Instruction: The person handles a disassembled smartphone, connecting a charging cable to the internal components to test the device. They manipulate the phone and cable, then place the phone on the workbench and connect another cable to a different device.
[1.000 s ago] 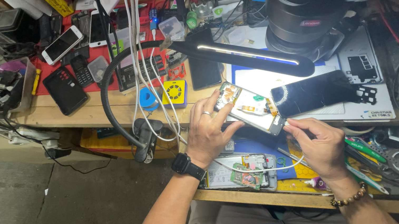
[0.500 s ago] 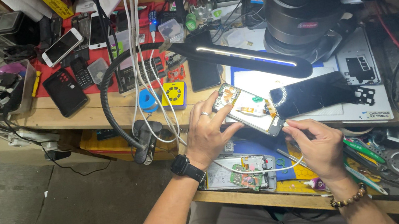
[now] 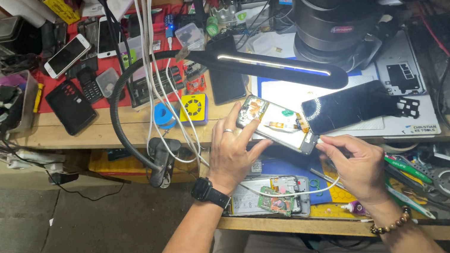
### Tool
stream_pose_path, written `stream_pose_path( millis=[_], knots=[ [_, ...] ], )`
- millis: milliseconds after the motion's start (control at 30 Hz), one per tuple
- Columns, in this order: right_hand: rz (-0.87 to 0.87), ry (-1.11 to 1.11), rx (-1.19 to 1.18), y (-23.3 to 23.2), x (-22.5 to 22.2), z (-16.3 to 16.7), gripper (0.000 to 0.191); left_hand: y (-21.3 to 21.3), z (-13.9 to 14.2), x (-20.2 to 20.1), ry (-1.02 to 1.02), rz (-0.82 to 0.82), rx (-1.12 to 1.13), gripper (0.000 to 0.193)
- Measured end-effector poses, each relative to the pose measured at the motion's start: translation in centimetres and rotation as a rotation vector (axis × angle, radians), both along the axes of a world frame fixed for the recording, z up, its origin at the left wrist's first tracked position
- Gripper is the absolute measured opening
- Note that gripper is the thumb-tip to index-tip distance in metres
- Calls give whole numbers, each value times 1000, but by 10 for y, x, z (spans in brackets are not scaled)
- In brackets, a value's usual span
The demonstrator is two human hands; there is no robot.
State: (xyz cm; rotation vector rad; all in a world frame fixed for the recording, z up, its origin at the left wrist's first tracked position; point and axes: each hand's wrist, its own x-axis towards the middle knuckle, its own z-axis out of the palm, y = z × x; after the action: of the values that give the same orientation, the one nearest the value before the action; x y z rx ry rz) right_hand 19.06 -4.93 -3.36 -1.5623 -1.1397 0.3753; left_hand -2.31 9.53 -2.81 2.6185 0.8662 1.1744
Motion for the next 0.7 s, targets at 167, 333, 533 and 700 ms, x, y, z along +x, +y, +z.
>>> stream_pose_path(
  millis=[167,333,533,700],
  knots=[
    [-4,7,-7,0,0,0,16,1,0,0,18,-7,-22,54],
    [-6,26,-21,0,0,0,17,2,-2,0,27,-1,-9,54],
    [-11,31,-16,0,-1,0,17,2,-3,1,23,8,-22,54],
    [-21,6,-29,0,-1,0,17,1,-4,2,-5,14,-9,53]
  ],
)
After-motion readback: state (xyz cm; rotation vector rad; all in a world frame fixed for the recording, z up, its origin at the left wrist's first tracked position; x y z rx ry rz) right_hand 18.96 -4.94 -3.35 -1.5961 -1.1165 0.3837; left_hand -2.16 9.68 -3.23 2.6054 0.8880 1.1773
